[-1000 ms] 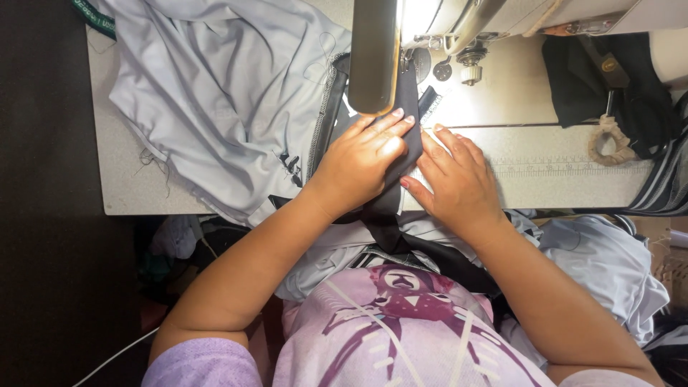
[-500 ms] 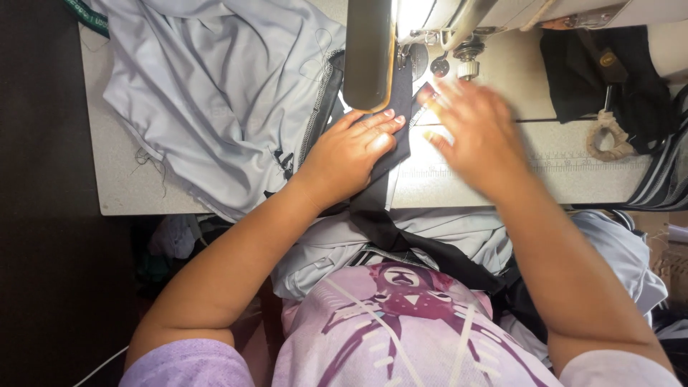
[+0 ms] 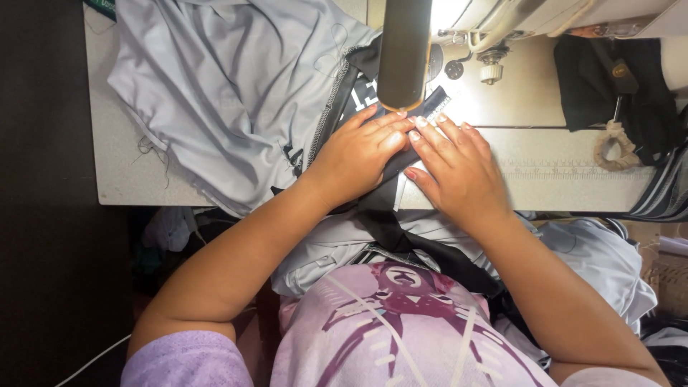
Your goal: Sewing a black strap onto a grey garment using an industrial sewing machine and trimming excess thread with scissors.
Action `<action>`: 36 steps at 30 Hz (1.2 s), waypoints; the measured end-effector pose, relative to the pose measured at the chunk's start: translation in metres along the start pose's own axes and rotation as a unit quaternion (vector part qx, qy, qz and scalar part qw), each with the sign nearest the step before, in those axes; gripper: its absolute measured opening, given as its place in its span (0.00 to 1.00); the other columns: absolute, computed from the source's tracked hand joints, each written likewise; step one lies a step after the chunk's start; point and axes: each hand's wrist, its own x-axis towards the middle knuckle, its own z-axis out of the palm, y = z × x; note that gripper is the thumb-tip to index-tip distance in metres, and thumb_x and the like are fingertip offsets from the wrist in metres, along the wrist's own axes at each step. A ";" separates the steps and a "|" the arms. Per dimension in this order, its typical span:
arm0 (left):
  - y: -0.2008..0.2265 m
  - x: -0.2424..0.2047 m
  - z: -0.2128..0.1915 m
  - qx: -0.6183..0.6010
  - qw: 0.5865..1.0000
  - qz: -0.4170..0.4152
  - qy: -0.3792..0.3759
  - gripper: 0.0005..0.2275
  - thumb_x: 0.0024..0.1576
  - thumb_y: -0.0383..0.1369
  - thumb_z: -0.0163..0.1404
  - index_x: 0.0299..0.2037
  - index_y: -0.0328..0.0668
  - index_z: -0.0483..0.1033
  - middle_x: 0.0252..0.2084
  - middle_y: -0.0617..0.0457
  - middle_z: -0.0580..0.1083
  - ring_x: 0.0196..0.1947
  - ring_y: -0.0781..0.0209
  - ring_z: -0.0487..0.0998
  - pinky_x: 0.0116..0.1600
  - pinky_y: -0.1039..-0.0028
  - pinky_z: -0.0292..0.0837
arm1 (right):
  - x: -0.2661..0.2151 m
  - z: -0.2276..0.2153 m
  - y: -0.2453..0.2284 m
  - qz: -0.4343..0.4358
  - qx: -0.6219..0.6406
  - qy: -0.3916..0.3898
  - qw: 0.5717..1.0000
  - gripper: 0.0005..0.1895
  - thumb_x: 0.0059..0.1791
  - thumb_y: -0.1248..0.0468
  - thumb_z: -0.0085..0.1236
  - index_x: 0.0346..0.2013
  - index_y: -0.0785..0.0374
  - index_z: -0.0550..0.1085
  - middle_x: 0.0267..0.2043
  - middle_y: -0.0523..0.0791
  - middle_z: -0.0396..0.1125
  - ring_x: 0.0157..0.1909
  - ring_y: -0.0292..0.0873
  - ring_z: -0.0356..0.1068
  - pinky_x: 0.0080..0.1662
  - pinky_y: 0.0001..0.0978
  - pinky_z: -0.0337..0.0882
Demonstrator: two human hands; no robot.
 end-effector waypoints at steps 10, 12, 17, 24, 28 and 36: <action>0.006 0.003 -0.008 0.014 0.999 -0.045 -0.020 0.15 0.62 0.26 0.41 0.59 0.48 0.70 0.62 0.54 0.72 0.57 0.60 0.79 0.66 0.62 0.67 | -0.006 0.012 -0.003 -0.007 -0.027 0.036 0.999 0.24 0.57 0.47 0.51 0.59 0.60 0.76 0.62 0.48 0.71 0.66 0.52 0.68 0.65 0.48 0.61; 0.004 0.002 -0.008 0.028 0.999 -0.012 -0.011 0.15 0.60 0.25 0.40 0.55 0.41 0.75 0.59 0.50 0.74 0.61 0.56 0.75 0.62 0.61 0.67 | -0.004 0.009 -0.004 -0.009 -0.027 0.039 0.999 0.24 0.57 0.48 0.50 0.60 0.60 0.76 0.61 0.48 0.71 0.65 0.51 0.68 0.65 0.46 0.62; 0.003 -0.005 0.009 0.093 0.996 -0.006 0.012 0.16 0.59 0.26 0.40 0.55 0.44 0.75 0.53 0.52 0.75 0.59 0.57 0.74 0.59 0.62 0.65 | 0.000 0.003 -0.003 -0.018 -0.034 0.039 0.998 0.23 0.57 0.49 0.51 0.59 0.60 0.77 0.60 0.47 0.72 0.64 0.51 0.69 0.65 0.46 0.63; 0.004 -0.002 0.011 0.096 0.995 -0.017 0.031 0.18 0.55 0.25 0.40 0.54 0.43 0.76 0.51 0.53 0.75 0.58 0.57 0.73 0.58 0.59 0.65 | 0.006 0.000 -0.001 -0.021 -0.037 0.036 0.998 0.20 0.58 0.51 0.51 0.58 0.59 0.78 0.58 0.45 0.73 0.62 0.50 0.70 0.64 0.45 0.63; 0.000 -0.001 0.015 0.099 0.994 -0.014 0.037 0.18 0.55 0.25 0.40 0.54 0.43 0.75 0.50 0.53 0.75 0.57 0.57 0.73 0.58 0.59 0.64 | 0.007 0.002 0.003 -0.020 -0.039 0.037 0.998 0.20 0.58 0.51 0.51 0.58 0.58 0.78 0.59 0.44 0.73 0.62 0.50 0.70 0.64 0.45 0.64; -0.009 0.007 0.021 0.093 0.994 -0.016 0.051 0.17 0.56 0.26 0.41 0.54 0.44 0.76 0.51 0.54 0.75 0.58 0.57 0.73 0.59 0.56 0.64 | 0.020 0.002 0.009 -0.024 -0.036 0.053 0.998 0.18 0.59 0.53 0.52 0.55 0.59 0.79 0.55 0.45 0.74 0.59 0.50 0.71 0.62 0.44 0.66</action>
